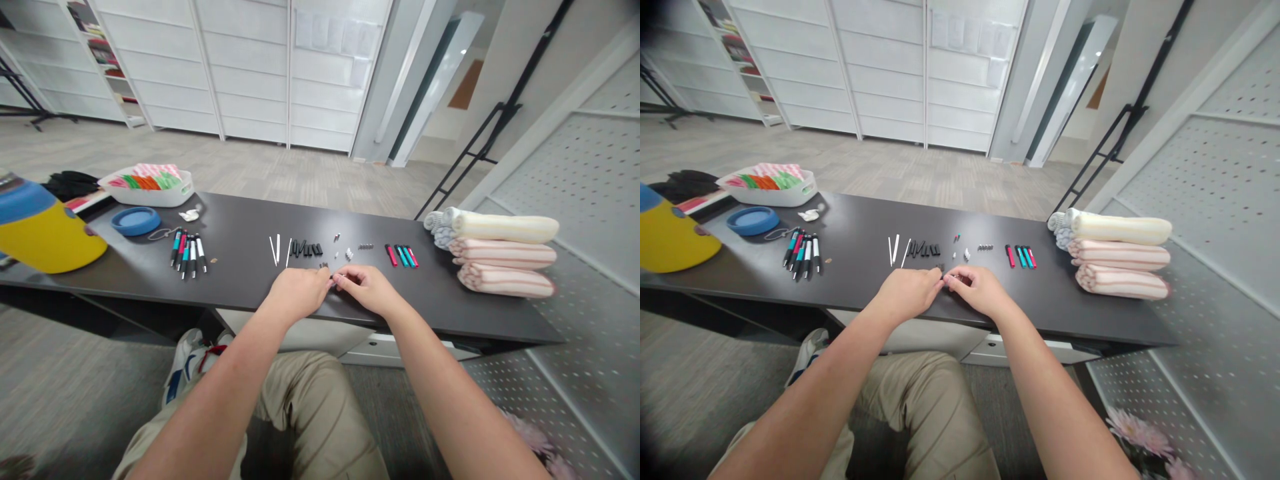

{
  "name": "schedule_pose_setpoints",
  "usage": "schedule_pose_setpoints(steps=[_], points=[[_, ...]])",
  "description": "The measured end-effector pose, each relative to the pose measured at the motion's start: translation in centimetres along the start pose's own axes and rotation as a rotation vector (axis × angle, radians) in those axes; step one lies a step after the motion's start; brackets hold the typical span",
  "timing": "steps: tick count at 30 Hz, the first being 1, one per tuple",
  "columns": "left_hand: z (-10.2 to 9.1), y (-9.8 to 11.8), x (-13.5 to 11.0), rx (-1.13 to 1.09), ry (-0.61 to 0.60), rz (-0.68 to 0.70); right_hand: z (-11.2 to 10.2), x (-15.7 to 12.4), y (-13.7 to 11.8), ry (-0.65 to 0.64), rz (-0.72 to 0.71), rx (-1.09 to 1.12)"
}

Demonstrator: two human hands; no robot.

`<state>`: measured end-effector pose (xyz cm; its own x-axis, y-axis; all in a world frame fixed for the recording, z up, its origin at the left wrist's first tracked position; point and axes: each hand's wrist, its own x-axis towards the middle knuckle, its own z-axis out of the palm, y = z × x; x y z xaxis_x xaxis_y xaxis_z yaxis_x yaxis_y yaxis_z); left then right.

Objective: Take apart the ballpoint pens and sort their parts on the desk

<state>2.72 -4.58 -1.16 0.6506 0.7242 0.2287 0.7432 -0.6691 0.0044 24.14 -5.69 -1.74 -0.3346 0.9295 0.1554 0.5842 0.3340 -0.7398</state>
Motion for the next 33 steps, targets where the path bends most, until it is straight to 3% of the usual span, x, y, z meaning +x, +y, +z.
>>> schedule_pose_setpoints(steps=[6, 19, 33], points=[[0.0, 0.6, 0.0, -0.027, 0.004, -0.006, -0.1, 0.0, 0.4, 0.005, 0.008, 0.054], [0.1, 2.6, 0.4, -0.047, 0.048, -0.209, 0.1, -0.1, 1.0, 0.129, 0.025, 0.163], [0.2, 2.7, 0.5, -0.06, 0.034, -0.255, 0.2, -0.1, 1.1, 0.168, 0.066, 0.151]])
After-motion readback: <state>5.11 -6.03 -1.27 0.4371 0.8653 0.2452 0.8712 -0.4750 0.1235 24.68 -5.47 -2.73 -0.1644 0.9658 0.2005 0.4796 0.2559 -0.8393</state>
